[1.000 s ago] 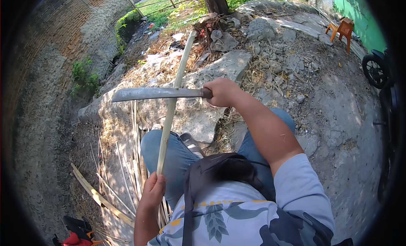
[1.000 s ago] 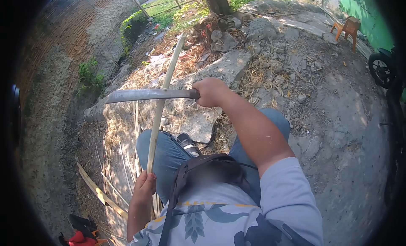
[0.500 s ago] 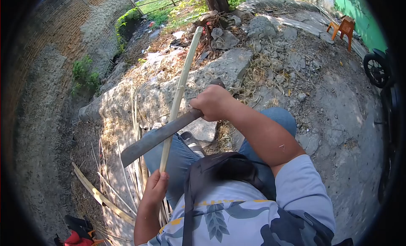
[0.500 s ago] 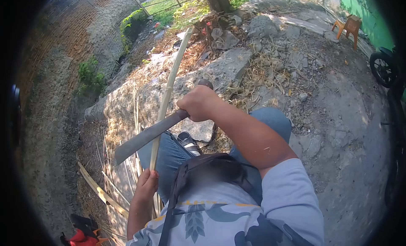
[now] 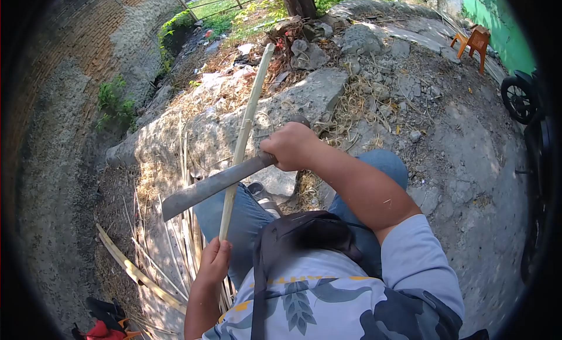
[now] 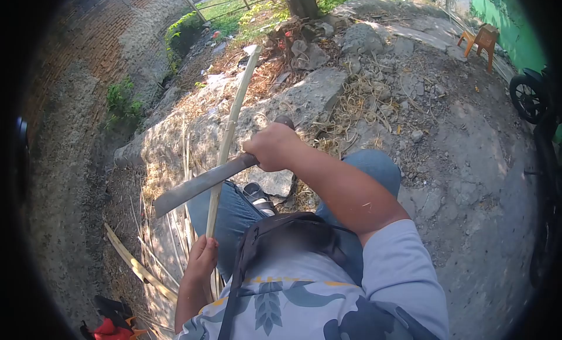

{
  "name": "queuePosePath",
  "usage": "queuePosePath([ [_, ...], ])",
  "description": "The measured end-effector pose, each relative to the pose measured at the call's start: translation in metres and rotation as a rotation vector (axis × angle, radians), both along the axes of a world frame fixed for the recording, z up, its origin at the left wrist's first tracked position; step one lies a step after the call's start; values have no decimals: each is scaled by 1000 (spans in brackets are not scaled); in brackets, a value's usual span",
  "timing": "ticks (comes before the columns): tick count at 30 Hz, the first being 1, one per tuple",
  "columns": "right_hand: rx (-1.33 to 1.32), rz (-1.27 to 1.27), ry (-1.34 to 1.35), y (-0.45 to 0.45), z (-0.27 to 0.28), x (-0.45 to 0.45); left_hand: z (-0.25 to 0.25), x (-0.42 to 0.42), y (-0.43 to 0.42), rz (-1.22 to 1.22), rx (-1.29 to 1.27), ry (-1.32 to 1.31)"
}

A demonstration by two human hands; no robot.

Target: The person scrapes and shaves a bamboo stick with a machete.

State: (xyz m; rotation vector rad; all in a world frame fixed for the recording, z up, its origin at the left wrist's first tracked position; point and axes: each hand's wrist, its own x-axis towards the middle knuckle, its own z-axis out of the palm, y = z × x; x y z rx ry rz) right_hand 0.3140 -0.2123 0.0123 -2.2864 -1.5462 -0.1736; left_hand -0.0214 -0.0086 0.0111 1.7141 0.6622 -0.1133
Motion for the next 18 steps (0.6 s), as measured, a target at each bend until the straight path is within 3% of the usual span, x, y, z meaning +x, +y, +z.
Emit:
queuePosePath([
  [3, -35, 6, -41, 1, 3, 2, -7, -5, 7, -31, 55, -11],
  [7, 66, -286, 146, -18, -3, 38, -4, -11, 10, -51, 125, -34],
  [8, -74, -346, 212, -20, -1, 40, -3, -8, 7, -43, 125, -19],
  [14, 43, -230, 121, -22, 0, 22, -7, -4, 1, -49, 100, 11],
  [18, -164, -43, 92, 1, 14, -7, -12, 3, -4, -13, 62, -9],
])
